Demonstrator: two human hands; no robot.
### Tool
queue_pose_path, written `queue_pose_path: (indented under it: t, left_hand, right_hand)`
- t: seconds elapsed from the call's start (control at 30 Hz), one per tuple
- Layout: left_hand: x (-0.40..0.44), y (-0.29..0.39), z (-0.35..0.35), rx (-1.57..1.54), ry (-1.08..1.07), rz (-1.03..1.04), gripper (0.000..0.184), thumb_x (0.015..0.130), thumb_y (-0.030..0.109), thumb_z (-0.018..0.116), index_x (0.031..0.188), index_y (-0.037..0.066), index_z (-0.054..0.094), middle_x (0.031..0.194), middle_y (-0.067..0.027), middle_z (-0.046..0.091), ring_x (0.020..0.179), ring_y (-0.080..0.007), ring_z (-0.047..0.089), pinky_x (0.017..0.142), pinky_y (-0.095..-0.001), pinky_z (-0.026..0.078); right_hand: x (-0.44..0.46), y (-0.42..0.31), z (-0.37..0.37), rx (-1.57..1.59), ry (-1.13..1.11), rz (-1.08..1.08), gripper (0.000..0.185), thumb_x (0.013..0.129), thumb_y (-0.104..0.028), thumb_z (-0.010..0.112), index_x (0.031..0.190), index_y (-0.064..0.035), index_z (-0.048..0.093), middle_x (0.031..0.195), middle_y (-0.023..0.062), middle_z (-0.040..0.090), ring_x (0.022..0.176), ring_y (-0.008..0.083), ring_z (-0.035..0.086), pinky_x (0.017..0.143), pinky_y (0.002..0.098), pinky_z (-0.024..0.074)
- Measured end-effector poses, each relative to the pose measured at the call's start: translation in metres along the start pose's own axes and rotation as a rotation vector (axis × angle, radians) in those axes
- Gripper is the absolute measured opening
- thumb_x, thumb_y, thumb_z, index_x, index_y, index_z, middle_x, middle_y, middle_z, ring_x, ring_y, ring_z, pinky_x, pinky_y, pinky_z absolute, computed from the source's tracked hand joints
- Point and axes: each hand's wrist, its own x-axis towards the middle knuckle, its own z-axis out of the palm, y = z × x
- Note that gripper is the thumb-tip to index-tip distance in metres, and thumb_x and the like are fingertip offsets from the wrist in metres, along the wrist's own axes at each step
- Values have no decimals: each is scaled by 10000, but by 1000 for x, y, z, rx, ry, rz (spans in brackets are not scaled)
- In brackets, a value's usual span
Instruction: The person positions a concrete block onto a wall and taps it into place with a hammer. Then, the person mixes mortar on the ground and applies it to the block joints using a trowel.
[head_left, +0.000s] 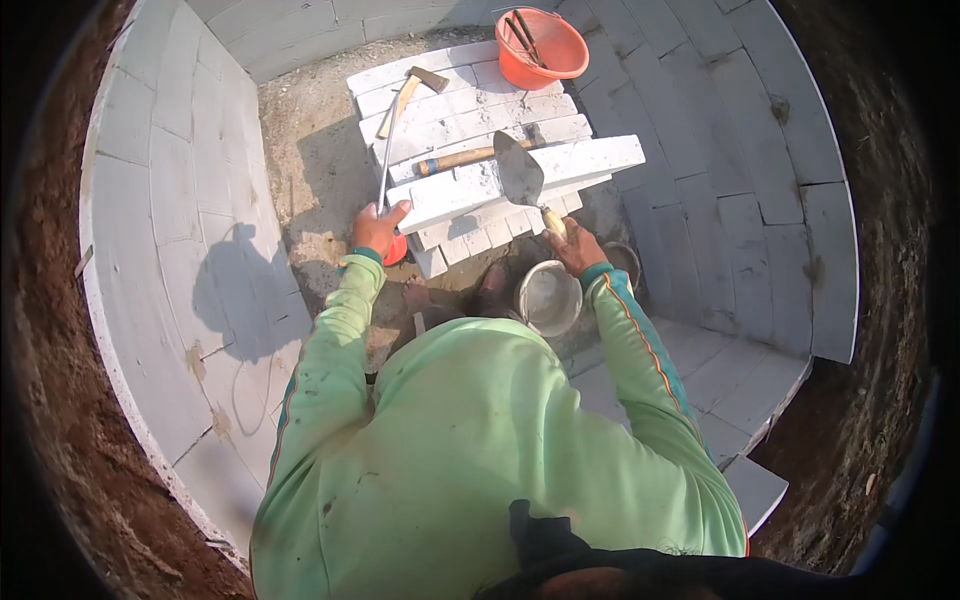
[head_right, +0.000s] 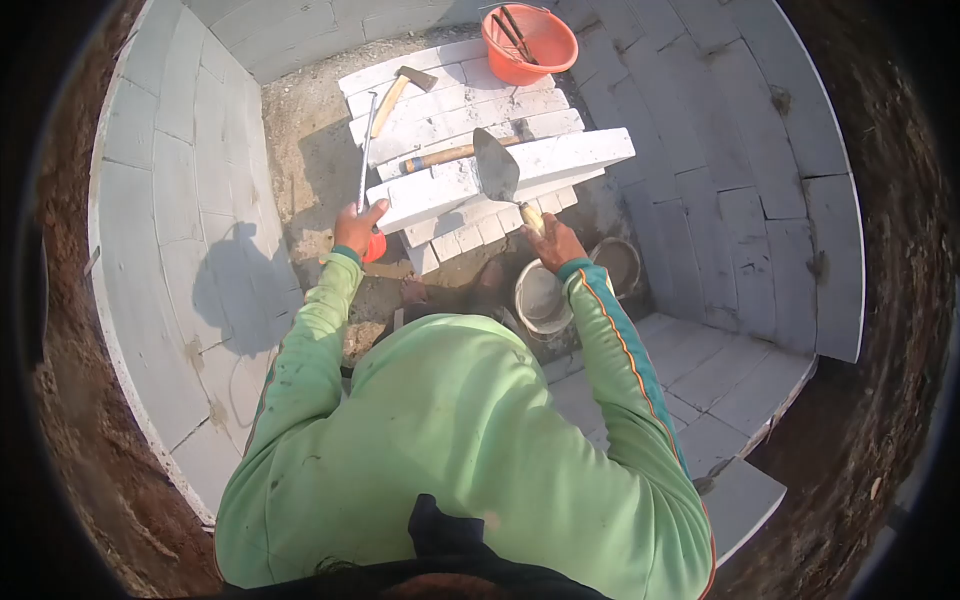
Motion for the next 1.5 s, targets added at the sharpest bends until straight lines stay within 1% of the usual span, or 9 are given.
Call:
queue_pose_path:
  t: [0.23,0.43,0.5,0.7,0.77,0.87,1.07,1.17,1.5]
  left_hand:
    - [-1,-79,-39,-289,159,-159,527,995,494,642,982,-31,681,794,-86,661,684,-195,617,671,-363,504]
    - [-46,-325,-145,158,119,-301,430,1057,416,566,1086,10,702,864,-79,679,698,-172,629,659,-343,514]
    - [-101,-337,-157,772,-44,-78,430,1069,343,474,1011,7,736,888,-203,750,781,-386,717,766,-487,558]
    - [-205,-363,-160,1139,-617,-269,409,985,388,502,958,76,765,954,-193,763,903,-363,746,845,-474,578]
    - [-235,-347,-158,1013,-680,20,394,949,407,539,997,103,785,965,-188,768,926,-338,751,891,-515,557]
    - [-239,-397,-142,1269,-1319,-390,349,929,385,588,1056,142,804,1021,-162,780,973,-328,753,975,-640,484]
    - [-240,-374,-140,1202,-992,-513,367,925,363,625,1179,118,726,1074,-165,767,962,-316,748,930,-605,513]
    - [-237,-373,-140,1124,-926,-533,404,923,351,643,1241,106,686,1101,-166,760,957,-310,746,908,-588,528]
    - [-177,-390,-155,540,-717,-466,604,917,314,705,1447,66,555,1191,-170,738,939,-290,738,833,-530,577]
  right_hand:
    - [-28,19,-34,807,87,242,318,1014,-458,642,1013,-143,597,691,-38,535,542,54,488,448,243,364]
    - [-28,56,18,824,48,446,392,999,-497,642,1008,-108,592,630,13,522,443,136,492,386,309,375]
    - [-32,50,54,990,-100,374,361,1013,-469,631,1061,-113,592,638,8,527,445,132,498,381,309,367]
    - [-42,-19,99,527,-377,-123,400,988,-451,678,1119,-75,649,705,-12,567,566,79,499,518,281,410]
    - [-44,-27,94,785,-337,-3,424,985,-457,678,1127,-59,650,722,-4,580,578,86,515,527,284,419]
    - [-41,-22,92,901,-203,175,461,984,-473,672,1127,-36,643,746,4,595,604,83,533,543,285,432]
    - [-56,-33,77,326,-215,-148,604,949,-597,640,1136,-23,611,863,275,655,865,499,649,758,489,503]
    - [-61,-25,41,329,85,-18,606,947,-603,640,1101,-18,601,895,284,661,893,490,654,776,502,498]
    - [-5,40,4,184,-233,26,612,965,-598,601,1088,2,609,875,264,664,860,418,656,828,497,497]
